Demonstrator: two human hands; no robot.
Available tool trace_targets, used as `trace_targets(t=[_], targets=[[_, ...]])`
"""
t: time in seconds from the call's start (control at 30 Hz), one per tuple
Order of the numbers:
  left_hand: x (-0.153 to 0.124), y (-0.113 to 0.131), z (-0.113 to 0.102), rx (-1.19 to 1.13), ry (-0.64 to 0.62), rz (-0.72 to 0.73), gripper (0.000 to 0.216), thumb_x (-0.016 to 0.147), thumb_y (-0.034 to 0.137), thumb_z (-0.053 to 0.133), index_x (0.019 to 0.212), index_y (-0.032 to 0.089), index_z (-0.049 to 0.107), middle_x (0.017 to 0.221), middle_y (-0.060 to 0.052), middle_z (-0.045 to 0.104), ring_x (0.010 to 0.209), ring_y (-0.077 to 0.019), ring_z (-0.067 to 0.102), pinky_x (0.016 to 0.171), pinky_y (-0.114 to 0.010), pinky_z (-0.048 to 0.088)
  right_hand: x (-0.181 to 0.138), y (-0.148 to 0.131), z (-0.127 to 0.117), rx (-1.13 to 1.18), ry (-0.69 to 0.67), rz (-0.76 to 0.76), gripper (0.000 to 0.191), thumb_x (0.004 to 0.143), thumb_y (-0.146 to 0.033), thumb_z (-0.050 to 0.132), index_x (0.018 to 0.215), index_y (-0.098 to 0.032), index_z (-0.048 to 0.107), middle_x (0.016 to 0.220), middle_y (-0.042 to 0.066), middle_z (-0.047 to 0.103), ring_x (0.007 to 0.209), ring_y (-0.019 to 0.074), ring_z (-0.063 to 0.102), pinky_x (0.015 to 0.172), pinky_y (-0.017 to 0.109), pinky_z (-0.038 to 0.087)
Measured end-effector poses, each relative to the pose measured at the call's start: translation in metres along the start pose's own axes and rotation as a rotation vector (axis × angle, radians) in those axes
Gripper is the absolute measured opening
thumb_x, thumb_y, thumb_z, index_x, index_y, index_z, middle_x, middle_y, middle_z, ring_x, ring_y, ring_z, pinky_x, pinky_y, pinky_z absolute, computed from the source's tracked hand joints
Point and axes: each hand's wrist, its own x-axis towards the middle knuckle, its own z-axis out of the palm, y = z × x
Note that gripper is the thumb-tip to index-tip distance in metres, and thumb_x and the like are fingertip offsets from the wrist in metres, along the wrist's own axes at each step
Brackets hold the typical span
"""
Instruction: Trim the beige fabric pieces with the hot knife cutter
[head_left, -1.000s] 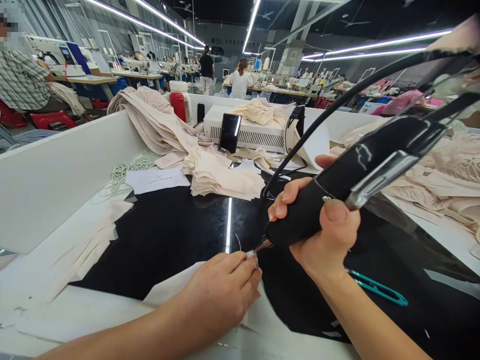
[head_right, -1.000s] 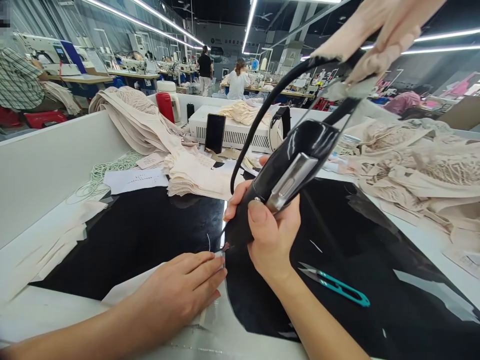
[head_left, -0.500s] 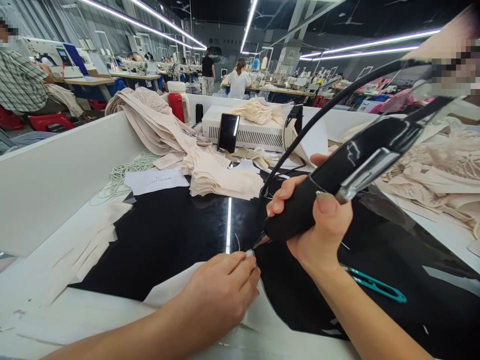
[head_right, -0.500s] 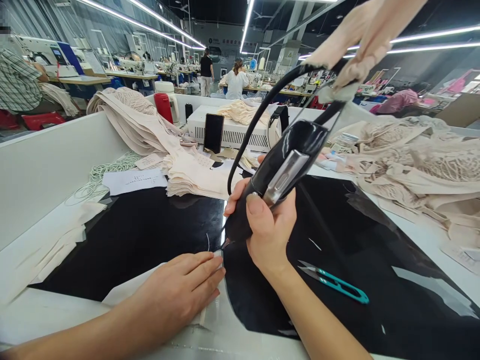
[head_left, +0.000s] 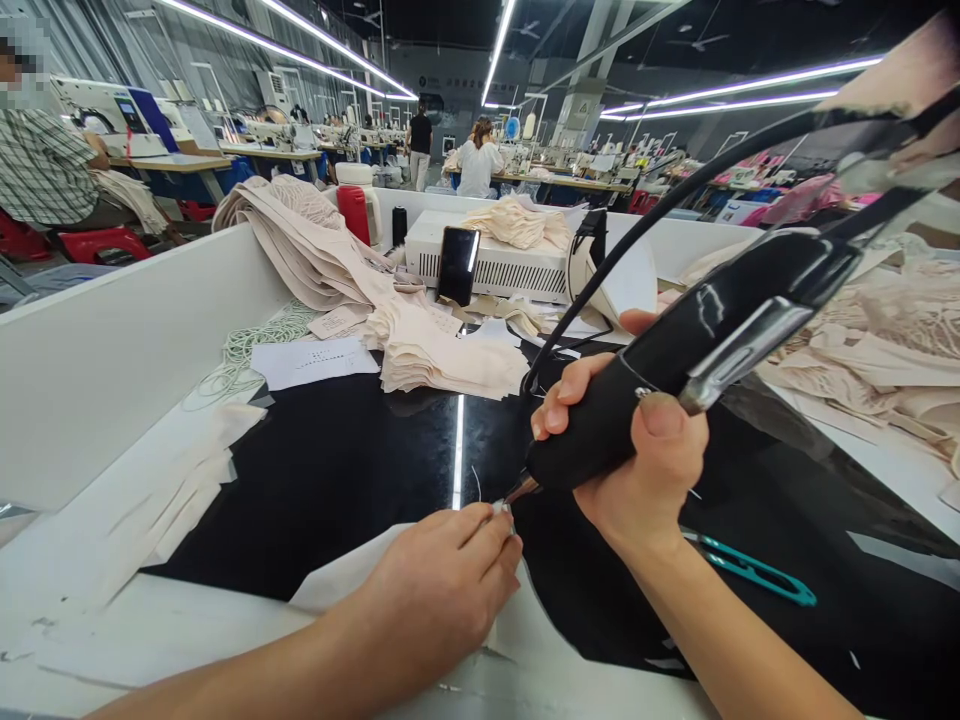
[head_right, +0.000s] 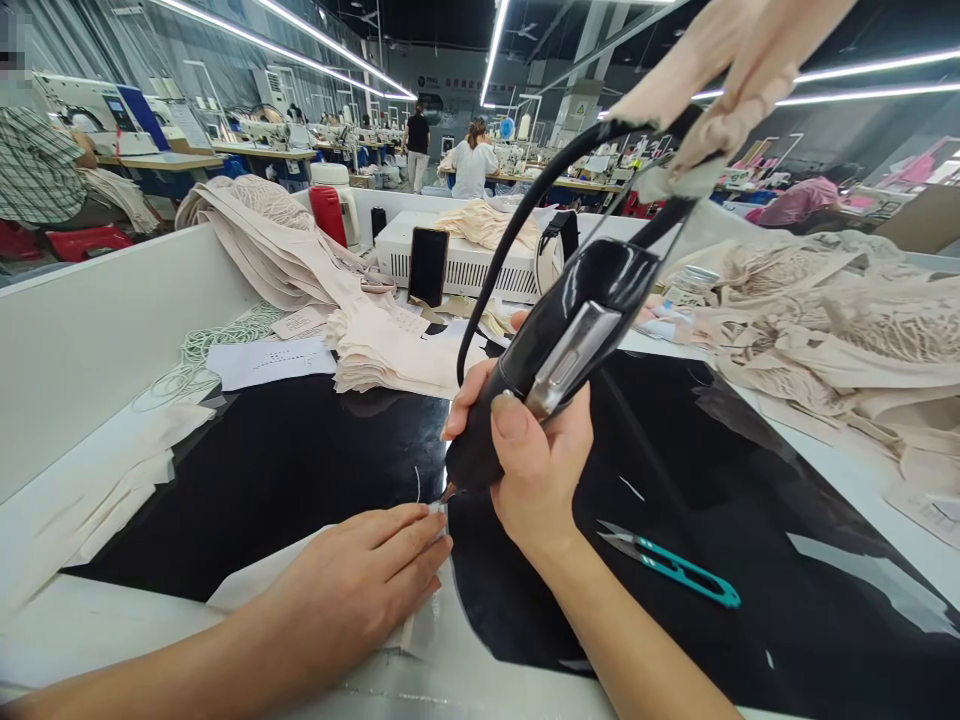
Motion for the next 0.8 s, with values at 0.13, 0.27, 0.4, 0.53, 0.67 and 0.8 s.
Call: trace_targets(t=[0.13,0.27,0.4,0.53,0.67,0.8], targets=[[-0.0005,0.0005,0.0018,-0.013,-0.023,-0.001,0.026,0.118,0.02,0.055,0.127,0.01,0.078,0.13,-0.009,0.081,0.12,-0.0186,0.075,0.109,-0.03,0.057,0.0015,0.0027,0.0013,-0.018,0.025,-0.008,0.047,0.078,-0.057,0.09,0.108,-0.031,0.066,0.073,-0.006,0.063,0.052,0.0142,0.055,0.048,0.028,0.053],[-0.0009,0.0002,0.0027,-0.008,-0.061,0.026,0.025,0.117,0.022,0.058,0.129,0.01,0.076,0.133,-0.011,0.079,0.125,-0.0197,0.074,0.11,-0.031,0.057,0.0026,0.0062,0.0052,-0.011,-0.003,-0.008,0.05,0.079,-0.06,0.09,0.11,-0.031,0.065,0.074,-0.007,0.062,0.051,0.0133,0.054,0.048,0.027,0.053],[0.0002,-0.0006,0.0015,0.0,-0.055,0.028,0.024,0.116,0.022,0.059,0.126,0.01,0.078,0.13,-0.008,0.081,0.121,-0.0187,0.075,0.108,-0.03,0.057,0.0026,0.0079,0.0083,0.015,-0.048,-0.008,0.048,0.081,-0.059,0.089,0.112,-0.03,0.064,0.074,-0.006,0.063,0.052,0.0136,0.055,0.049,0.028,0.053],[0.0012,-0.0008,0.0004,0.008,-0.063,0.012,0.027,0.119,0.023,0.054,0.126,0.012,0.078,0.13,-0.004,0.082,0.122,-0.0171,0.075,0.107,-0.029,0.057,0.0019,0.0057,0.0076,-0.003,-0.06,0.006,0.046,0.083,-0.059,0.087,0.109,-0.03,0.063,0.075,-0.006,0.061,0.052,0.0134,0.054,0.049,0.028,0.052],[0.0009,0.0004,0.0016,0.001,-0.085,-0.001,0.03,0.12,0.023,0.05,0.131,0.011,0.075,0.134,-0.006,0.08,0.125,-0.0174,0.074,0.107,-0.029,0.058,0.0023,0.0019,0.0061,-0.013,-0.027,0.025,0.048,0.078,-0.061,0.089,0.105,-0.03,0.065,0.074,-0.006,0.062,0.052,0.0136,0.053,0.048,0.027,0.053],[-0.0005,0.0021,0.0047,0.01,-0.07,0.006,0.026,0.118,0.024,0.056,0.131,0.01,0.075,0.135,-0.009,0.079,0.124,-0.0183,0.074,0.107,-0.03,0.058,0.0032,-0.0002,0.0049,-0.018,-0.04,0.016,0.044,0.08,-0.059,0.088,0.105,-0.029,0.066,0.072,-0.006,0.062,0.051,0.0137,0.053,0.046,0.026,0.053]])
